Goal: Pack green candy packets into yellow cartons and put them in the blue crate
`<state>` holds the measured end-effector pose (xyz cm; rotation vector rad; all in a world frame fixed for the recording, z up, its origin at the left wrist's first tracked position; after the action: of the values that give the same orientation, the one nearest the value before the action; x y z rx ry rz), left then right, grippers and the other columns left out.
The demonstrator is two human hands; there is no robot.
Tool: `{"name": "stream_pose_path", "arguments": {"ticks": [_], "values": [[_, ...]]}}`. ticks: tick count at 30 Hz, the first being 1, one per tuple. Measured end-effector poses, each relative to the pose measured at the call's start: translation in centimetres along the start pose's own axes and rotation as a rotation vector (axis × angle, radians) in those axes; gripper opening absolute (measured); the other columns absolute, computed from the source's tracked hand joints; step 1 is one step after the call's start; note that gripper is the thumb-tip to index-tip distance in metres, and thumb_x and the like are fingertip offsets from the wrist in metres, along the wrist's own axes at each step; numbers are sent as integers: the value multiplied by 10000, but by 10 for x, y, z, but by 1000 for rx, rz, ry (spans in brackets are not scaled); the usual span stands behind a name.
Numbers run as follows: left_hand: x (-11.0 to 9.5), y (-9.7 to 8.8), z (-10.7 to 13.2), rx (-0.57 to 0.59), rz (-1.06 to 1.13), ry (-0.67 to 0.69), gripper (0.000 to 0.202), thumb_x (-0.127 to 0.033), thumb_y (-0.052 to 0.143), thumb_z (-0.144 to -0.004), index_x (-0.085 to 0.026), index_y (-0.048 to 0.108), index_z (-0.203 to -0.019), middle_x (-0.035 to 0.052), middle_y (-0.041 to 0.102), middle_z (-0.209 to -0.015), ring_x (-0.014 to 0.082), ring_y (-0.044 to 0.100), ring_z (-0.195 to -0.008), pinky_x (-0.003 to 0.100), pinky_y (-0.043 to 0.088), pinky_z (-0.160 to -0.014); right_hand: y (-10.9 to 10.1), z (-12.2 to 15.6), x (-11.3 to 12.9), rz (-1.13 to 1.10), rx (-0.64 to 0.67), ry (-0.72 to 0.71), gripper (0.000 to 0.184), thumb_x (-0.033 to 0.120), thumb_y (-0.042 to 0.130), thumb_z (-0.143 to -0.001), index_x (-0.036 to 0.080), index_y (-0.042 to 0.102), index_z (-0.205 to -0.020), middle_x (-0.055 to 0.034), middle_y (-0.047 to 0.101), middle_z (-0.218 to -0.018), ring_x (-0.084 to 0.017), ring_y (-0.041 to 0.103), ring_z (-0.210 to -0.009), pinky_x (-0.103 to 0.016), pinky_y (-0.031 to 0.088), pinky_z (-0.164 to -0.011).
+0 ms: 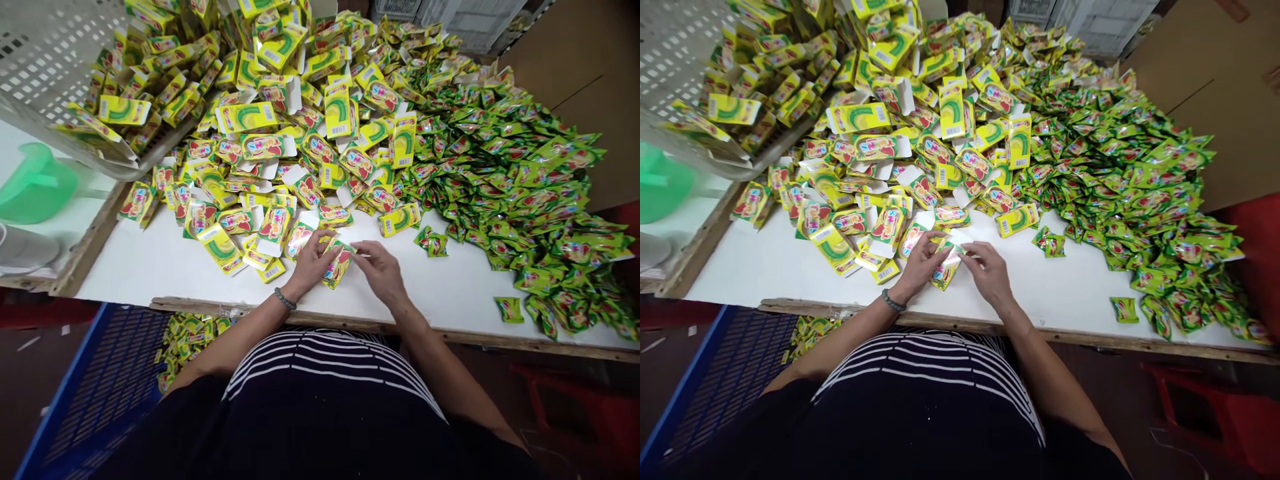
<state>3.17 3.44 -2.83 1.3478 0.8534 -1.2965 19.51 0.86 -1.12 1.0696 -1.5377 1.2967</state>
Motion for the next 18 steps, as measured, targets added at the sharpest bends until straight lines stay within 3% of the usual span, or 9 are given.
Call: {"name": "stream_pose_path", "arguments": {"ticks": [5, 7, 10, 13, 18], "values": [[2, 2, 2, 99, 14, -53, 405, -463, 734, -749, -172, 561, -971, -97, 403, -515, 47, 331, -436, 198, 228, -448, 15, 2, -16, -166, 225, 173, 312, 518, 671, -794, 219, 683, -883, -11, 666, -764, -167, 619, -733, -329, 539, -724], [4, 3, 3, 108, 20, -81, 419, -455, 745, -735, -176, 555, -983, -93, 428, -525, 51, 371, -443, 192, 246, -454, 11, -2, -15, -146, 198, 189, 349, 503, 678, -791, 232, 676, -1011, 3, 683, -730, -169, 626, -694, -337, 543, -716], [6, 1, 2, 59, 89, -125, 505, -442, 777, -692, -201, 488, -1029, -79, 526, -584, 77, 486, -484, 191, 329, -485, 5, -7, -4, 25, 156, 128, 385, 470, 677, -794, 244, 697, -1106, -24, 748, -868, -203, 669, -783, -370, 546, -793], [7, -1, 2, 13, 96, -151, 566, -402, 814, -641, -210, 447, -1027, -77, 573, -612, 78, 509, -486, 185, 352, -489, 7, -7, 4, 45, 198, 123, 307, 474, 650, -813, 239, 758, -979, -33, 768, -984, -237, 689, -913, -394, 529, -884], [6, -1, 3, 8, 79, -141, 543, -370, 830, -618, -197, 482, -997, -85, 574, -599, 59, 495, -484, 172, 351, -494, 9, -6, -1, -63, 160, 243, 321, 497, 734, -719, 208, 767, -856, -40, 768, -838, -213, 688, -778, -356, 545, -760]]}}
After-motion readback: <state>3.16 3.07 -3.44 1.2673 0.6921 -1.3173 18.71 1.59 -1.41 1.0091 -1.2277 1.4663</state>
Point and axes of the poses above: each hand's wrist, its own z-axis away from the middle knuckle, its own y-axis out of the palm, x = y × z, the point moved 5 cm from there along -z, towards the middle knuckle
